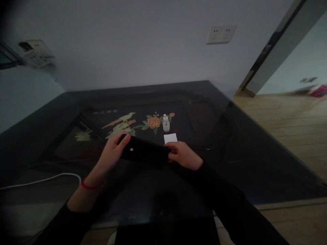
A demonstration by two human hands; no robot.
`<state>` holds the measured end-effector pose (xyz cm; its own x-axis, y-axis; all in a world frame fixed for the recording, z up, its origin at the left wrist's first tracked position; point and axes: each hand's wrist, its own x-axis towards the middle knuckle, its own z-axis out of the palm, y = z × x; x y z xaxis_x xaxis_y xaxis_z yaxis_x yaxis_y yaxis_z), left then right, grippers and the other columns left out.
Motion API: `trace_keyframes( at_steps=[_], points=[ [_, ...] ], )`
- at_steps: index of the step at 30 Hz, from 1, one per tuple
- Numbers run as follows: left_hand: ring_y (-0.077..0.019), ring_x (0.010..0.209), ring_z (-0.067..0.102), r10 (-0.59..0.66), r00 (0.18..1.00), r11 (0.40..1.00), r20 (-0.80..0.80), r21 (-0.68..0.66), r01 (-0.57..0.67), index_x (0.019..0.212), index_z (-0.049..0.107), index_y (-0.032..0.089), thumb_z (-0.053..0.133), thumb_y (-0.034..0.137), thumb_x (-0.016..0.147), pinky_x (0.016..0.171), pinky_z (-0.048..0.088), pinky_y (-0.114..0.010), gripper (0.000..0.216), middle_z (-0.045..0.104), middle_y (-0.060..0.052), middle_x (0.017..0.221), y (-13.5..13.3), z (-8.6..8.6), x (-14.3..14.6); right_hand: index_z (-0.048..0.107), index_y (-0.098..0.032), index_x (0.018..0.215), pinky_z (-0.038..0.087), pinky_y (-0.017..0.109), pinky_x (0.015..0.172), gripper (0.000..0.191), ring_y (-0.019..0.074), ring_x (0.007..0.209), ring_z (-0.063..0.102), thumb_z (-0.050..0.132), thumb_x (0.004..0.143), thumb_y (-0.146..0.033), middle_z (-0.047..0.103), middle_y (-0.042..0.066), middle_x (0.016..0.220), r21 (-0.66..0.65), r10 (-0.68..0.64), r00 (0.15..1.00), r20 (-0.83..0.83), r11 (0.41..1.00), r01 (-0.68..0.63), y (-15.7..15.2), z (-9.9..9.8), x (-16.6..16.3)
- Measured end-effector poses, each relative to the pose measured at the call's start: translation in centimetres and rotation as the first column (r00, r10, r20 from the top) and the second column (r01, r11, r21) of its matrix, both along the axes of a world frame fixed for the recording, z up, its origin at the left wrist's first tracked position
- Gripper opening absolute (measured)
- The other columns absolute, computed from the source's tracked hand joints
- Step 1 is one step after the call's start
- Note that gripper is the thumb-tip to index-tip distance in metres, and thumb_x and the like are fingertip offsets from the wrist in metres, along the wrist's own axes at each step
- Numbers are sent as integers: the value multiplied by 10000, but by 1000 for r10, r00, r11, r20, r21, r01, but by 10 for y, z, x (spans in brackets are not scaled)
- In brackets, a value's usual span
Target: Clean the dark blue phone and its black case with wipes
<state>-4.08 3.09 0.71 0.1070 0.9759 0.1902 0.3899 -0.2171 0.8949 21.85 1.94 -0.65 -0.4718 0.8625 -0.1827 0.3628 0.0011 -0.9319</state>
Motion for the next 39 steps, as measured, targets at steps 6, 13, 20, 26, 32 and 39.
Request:
trace_keyframes(
  at_steps=[6, 13, 20, 26, 32, 39],
  points=[
    [-139, 655, 486, 52, 999, 998, 4, 29, -52, 703, 535, 192, 516, 454, 859, 620, 358, -263, 306, 524, 24, 663, -1, 1, 1, 658, -139, 1075, 592, 319, 755, 370, 180, 882, 690, 521, 732, -149, 711, 52, 954, -102, 97, 989, -113, 989, -108, 3, 2, 5],
    [-135, 633, 458, 75, 997, 997, 18, 34, -76, 673, 527, 193, 529, 448, 844, 608, 353, -255, 307, 506, 22, 648, -5, 5, 3, 678, -143, 1003, 572, 316, 695, 311, 179, 760, 694, 537, 727, -139, 707, 44, 866, 21, 37, 999, -34, 999, -36, -1, 6, 3],
    [-119, 589, 425, 41, 986, 996, 160, -85, -28, 682, 553, 183, 583, 500, 800, 543, 334, -236, 339, 495, 28, 637, -4, 3, -3, 693, -157, 928, 548, 296, 693, 250, 176, 743, 678, 538, 736, -122, 697, 30, 820, 105, 27, 999, 22, 994, -30, -5, 12, 1],
    [-100, 532, 424, 138, 903, 955, 406, -295, -13, 680, 530, 185, 685, 560, 682, 499, 346, -213, 405, 479, 52, 582, -1, 3, -4, 626, -144, 1159, 583, 323, 756, 356, 178, 838, 710, 589, 861, -337, 717, 70, 918, -197, 200, 947, -250, 947, -252, -9, 23, 12],
    [-119, 694, 561, 313, 757, 921, 574, -377, -94, 847, 601, 172, 754, 548, 632, 627, 463, -217, 460, 628, 17, 776, 1, -5, 7, 607, -189, 1202, 605, 326, 695, 375, 168, 800, 684, 563, 883, -379, 687, 68, 977, 11, -174, 947, -269, 983, 184, -6, 14, 0],
    [-134, 814, 610, 307, 691, 909, 654, -417, -9, 978, 586, 224, 690, 491, 749, 615, 487, -204, 367, 651, 19, 926, -22, -13, 35, 538, -208, 1331, 586, 374, 732, 486, 263, 1065, 594, 571, 856, -304, 562, 129, 1227, 439, -430, 892, -141, 781, 445, -1, -9, -9]
  ],
)
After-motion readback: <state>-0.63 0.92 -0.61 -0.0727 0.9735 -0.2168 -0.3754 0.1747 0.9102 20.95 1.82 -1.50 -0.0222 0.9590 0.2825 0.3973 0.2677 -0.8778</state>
